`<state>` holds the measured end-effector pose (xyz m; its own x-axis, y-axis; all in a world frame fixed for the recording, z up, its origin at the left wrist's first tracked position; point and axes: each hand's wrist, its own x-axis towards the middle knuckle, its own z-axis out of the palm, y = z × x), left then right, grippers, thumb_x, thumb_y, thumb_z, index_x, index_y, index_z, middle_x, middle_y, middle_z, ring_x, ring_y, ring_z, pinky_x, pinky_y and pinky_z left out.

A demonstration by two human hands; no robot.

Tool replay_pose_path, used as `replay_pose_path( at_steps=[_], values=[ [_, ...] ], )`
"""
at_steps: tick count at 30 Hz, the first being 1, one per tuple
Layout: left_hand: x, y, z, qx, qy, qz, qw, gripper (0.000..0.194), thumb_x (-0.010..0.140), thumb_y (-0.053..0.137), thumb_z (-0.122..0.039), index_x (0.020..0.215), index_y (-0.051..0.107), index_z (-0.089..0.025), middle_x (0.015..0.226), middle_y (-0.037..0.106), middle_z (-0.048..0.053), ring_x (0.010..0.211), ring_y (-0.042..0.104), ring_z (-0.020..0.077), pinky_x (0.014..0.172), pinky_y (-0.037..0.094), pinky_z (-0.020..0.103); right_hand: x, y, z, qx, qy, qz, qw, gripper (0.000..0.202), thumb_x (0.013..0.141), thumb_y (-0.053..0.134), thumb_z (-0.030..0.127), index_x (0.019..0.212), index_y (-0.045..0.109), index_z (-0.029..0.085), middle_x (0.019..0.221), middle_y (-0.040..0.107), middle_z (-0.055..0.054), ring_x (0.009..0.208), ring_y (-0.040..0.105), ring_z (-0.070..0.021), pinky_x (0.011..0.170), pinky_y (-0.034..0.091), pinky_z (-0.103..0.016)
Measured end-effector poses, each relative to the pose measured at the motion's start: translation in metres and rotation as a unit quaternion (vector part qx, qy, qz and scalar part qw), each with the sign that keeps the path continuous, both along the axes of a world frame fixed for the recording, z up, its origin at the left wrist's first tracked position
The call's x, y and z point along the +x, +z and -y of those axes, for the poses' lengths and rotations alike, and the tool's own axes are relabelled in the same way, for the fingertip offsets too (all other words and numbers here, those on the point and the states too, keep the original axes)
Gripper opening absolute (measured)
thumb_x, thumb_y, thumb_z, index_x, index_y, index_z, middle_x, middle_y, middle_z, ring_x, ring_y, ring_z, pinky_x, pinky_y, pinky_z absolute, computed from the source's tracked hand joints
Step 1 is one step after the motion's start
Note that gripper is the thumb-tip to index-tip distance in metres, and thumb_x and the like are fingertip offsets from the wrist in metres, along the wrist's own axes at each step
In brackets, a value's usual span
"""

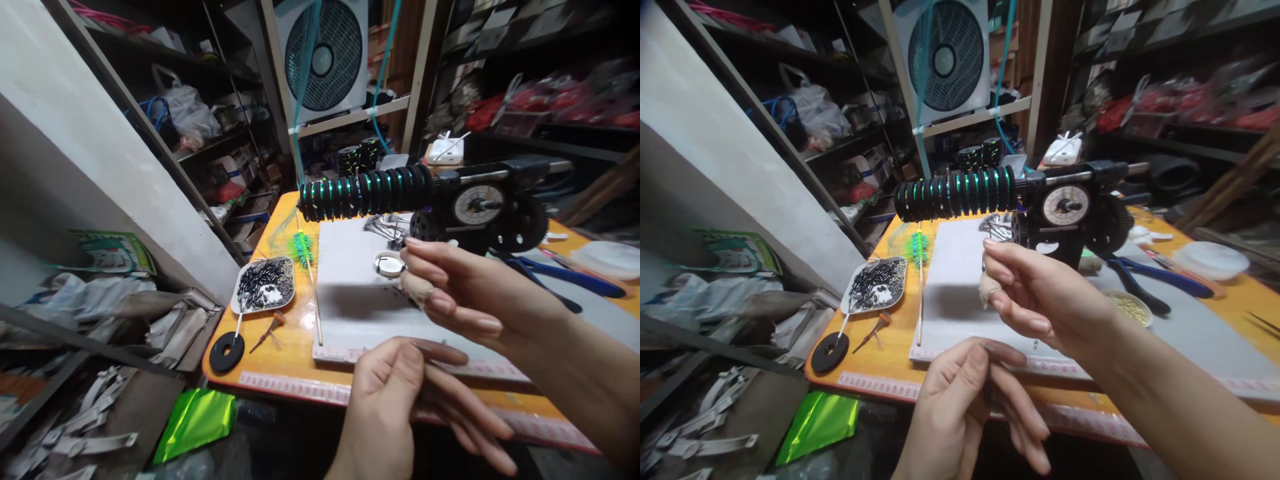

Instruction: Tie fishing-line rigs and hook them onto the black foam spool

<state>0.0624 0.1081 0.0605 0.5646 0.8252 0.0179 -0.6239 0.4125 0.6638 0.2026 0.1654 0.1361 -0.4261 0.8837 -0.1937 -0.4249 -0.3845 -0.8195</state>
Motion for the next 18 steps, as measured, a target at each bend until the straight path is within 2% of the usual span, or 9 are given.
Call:
replay_pose_path(
  at_steps=[2,8,18],
  values=[
    [-0.002,0.000,0.001,-0.012,-0.024,0.020,0.999,0.044,0.088,0.064,-0.054,0.090,0.069,-0.010,0.066,0.077,0.006,0.052,0.072,0.0127,0.047,0.050,0.014,0.000,-0.001,0.000,-0.001,0.004,-0.001,1.000,0.045,0.086,0.066,0.047,0.059,0.042,0.019,0.049,0.053,0.004,0.024,0.024,-0.0004,0.023,0.009,-0.011],
    [-0.005,-0.005,0.004,-0.052,-0.060,0.060,0.995,0.042,0.083,0.066,-0.052,0.071,0.064,-0.012,0.062,0.077,0.007,0.048,0.071,0.0144,0.041,0.049,0.015,0.000,-0.005,-0.001,-0.017,0.007,-0.036,0.999,0.046,0.082,0.074,0.044,0.058,0.045,0.018,0.049,0.056,0.003,0.023,0.029,0.0002,0.024,0.007,-0.010],
    [-0.013,-0.014,0.011,-0.048,-0.092,0.082,0.991,0.036,0.092,0.060,-0.044,0.085,0.075,-0.011,0.078,0.081,0.008,0.060,0.076,0.0132,0.049,0.053,0.014,0.000,-0.007,0.000,-0.013,0.015,-0.043,0.999,0.044,0.085,0.071,0.046,0.060,0.047,0.018,0.049,0.055,0.003,0.024,0.027,0.0009,0.025,0.004,-0.012]
  ],
)
